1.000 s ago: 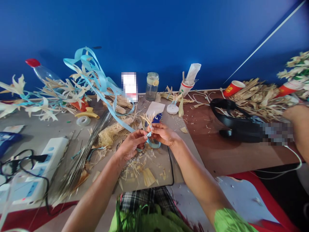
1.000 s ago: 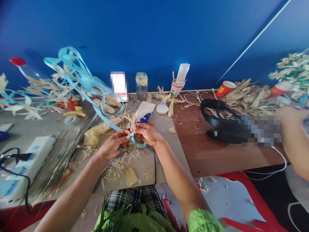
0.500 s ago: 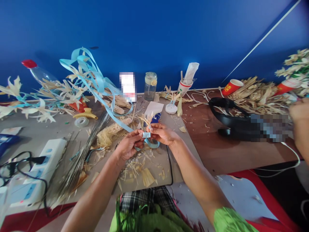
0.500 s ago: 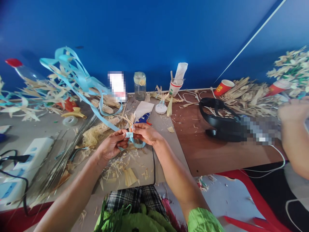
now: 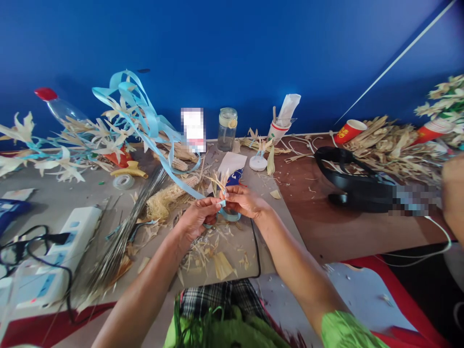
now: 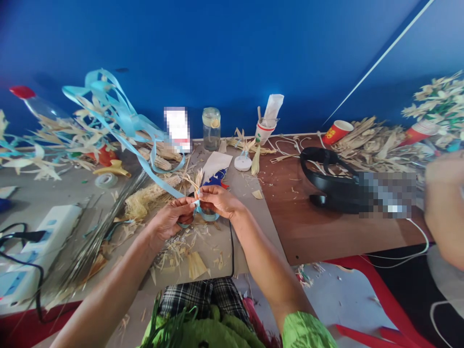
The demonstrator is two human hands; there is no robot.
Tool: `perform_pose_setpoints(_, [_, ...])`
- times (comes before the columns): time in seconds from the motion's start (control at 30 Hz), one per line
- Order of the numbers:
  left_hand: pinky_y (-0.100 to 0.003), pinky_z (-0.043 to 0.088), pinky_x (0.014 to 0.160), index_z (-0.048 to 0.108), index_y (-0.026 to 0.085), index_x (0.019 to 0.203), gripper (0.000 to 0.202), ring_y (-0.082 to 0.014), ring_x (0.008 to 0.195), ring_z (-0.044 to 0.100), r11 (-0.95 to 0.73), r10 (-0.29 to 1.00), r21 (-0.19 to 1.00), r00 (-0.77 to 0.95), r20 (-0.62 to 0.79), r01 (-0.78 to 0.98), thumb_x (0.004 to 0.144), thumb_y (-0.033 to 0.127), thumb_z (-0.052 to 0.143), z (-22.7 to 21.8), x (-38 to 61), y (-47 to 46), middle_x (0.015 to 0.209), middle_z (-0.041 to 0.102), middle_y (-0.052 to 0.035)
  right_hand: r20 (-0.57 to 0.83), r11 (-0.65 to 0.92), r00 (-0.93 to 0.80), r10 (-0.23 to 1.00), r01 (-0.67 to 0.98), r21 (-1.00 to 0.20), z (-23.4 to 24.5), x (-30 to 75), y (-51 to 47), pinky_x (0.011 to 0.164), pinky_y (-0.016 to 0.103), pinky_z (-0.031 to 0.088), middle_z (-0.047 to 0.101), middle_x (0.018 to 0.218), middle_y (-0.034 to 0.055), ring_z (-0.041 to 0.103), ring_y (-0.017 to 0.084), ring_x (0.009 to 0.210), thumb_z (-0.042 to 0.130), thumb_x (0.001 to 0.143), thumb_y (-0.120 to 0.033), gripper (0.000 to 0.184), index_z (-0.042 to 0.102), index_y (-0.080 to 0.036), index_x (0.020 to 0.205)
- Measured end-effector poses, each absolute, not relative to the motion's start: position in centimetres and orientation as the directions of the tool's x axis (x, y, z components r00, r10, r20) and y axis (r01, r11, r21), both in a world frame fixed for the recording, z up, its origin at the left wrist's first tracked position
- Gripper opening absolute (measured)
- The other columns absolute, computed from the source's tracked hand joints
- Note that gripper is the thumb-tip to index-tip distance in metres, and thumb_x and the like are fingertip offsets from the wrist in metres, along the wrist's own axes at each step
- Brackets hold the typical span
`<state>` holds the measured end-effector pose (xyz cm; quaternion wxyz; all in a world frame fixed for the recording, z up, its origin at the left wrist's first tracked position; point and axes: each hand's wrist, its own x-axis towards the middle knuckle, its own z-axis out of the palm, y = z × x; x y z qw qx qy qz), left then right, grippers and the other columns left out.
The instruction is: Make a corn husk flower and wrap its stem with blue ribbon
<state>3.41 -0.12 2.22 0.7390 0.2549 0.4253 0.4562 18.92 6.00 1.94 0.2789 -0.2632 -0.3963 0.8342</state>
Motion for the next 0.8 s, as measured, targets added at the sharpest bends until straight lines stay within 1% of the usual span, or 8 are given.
perform_pose_setpoints(0.1, [-0.018, 0.017, 0.039, 0.065, 0.01, 0.072, 0.029, -0.0009, 0.035, 0.024, 0.468, 0.884, 0.756, 0.225, -0.41, -0.458, 0.053, 0.025, 0.082, 2.1, 3.5, 0.0, 0.04, 0.037, 0.0086, -0.233, -0.522, -0.7, 0.675, -0.231, -0.821, 1.9, 18.8, 6.0, 0.055, 0.019, 0.038, 0.054, 0.059, -0.0037, 0.05, 0.006, 0.056, 0.082, 0.058, -0.033, 0.031, 0.061, -0.013, 0.068])
perform_pose_setpoints(0.2, [-0.018, 0.018, 0.04, 0.063, 0.012, 0.068, 0.025, -0.0009, 0.036, 0.024, 0.468, 0.883, 0.734, 0.232, -0.407, -0.492, 0.055, 0.024, 0.08, 1.9, 3.4, 0.0, 0.041, 0.035, 0.0087, -0.231, -0.501, -0.707, 0.668, -0.198, -0.842, 1.8, 18.8, 6.1, 0.052, 0.019, 0.035, 0.052, 0.057, -0.0045, 0.047, 0.006, 0.053, 0.082, 0.057, -0.032, 0.031, 0.06, -0.014, 0.067])
perform_pose_setpoints(0.3, [-0.017, 0.018, 0.04, 0.062, 0.011, 0.066, 0.025, -0.0007, 0.037, 0.024, 0.465, 0.885, 0.733, 0.253, -0.39, -0.496, 0.057, 0.026, 0.08, 1.7, 3.3, -0.1, 0.042, 0.033, 0.0085, -0.223, -0.475, -0.708, 0.67, -0.178, -0.862, 1.6, 18.9, 6.2, 0.052, 0.02, 0.035, 0.052, 0.057, -0.0044, 0.046, 0.006, 0.052, 0.08, 0.059, -0.036, 0.032, 0.06, -0.014, 0.067])
perform_pose_setpoints(0.4, [-0.017, 0.016, 0.039, 0.064, 0.01, 0.069, 0.028, -0.0005, 0.037, 0.024, 0.446, 0.895, 0.763, 0.251, -0.369, -0.468, 0.057, 0.029, 0.081, 1.8, 3.1, -0.3, 0.041, 0.034, 0.0084, -0.209, -0.454, -0.698, 0.684, -0.184, -0.872, 1.4, 19.1, 6.3, 0.051, 0.02, 0.034, 0.051, 0.057, -0.0044, 0.045, 0.006, 0.052, 0.078, 0.061, -0.039, 0.032, 0.059, -0.014, 0.068])
perform_pose_setpoints(0.53, [-0.017, 0.014, 0.038, 0.064, 0.01, 0.069, 0.032, -0.0001, 0.035, 0.021, 0.443, 0.896, 0.786, 0.228, -0.38, -0.431, 0.056, 0.032, 0.082, 2.0, 3.2, -0.3, 0.039, 0.03, 0.0098, -0.209, -0.445, -0.694, 0.689, -0.178, -0.878, 1.3, 19.1, 6.4, 0.051, 0.02, 0.032, 0.051, 0.058, -0.0045, 0.045, 0.006, 0.053, 0.079, 0.061, -0.039, 0.033, 0.059, -0.014, 0.069])
perform_pose_setpoints(0.6, [-0.017, 0.013, 0.038, 0.063, 0.01, 0.068, 0.034, 0.0002, 0.035, 0.019, 0.445, 0.896, 0.793, 0.209, -0.392, -0.417, 0.055, 0.035, 0.082, 2.1, 3.3, -0.3, 0.038, 0.029, 0.0102, -0.212, -0.432, -0.691, 0.691, -0.16, -0.887, 1.2, 19.0, 6.5, 0.05, 0.02, 0.03, 0.049, 0.057, -0.005, 0.042, 0.005, 0.052, 0.078, 0.061, -0.04, 0.034, 0.058, -0.014, 0.069])
perform_pose_setpoints(0.7, [-0.017, 0.012, 0.037, 0.063, 0.01, 0.069, 0.034, 0.0005, 0.034, 0.02, 0.45, 0.893, 0.802, 0.177, -0.414, -0.393, 0.054, 0.034, 0.082, 1.9, 3.5, -0.1, 0.038, 0.032, 0.0099, -0.217, -0.406, -0.685, 0.695, -0.125, -0.905, 0.9, 18.9, 6.5, 0.048, 0.019, 0.028, 0.049, 0.056, -0.0056, 0.039, 0.005, 0.049, 0.078, 0.061, -0.042, 0.035, 0.059, -0.014, 0.069])
perform_pose_setpoints(0.8, [-0.017, 0.014, 0.036, 0.061, 0.011, 0.067, 0.033, -0.0004, 0.032, 0.024, 0.445, 0.893, 0.806, 0.126, -0.432, -0.391, 0.053, 0.031, 0.082, 1.5, 3.7, 0.1, 0.037, 0.035, 0.0093, -0.228, -0.396, -0.695, 0.682, -0.089, -0.914, 0.8, 18.8, 6.6, 0.049, 0.019, 0.029, 0.051, 0.057, -0.005, 0.041, 0.005, 0.05, 0.077, 0.061, -0.042, 0.035, 0.058, -0.014, 0.07])
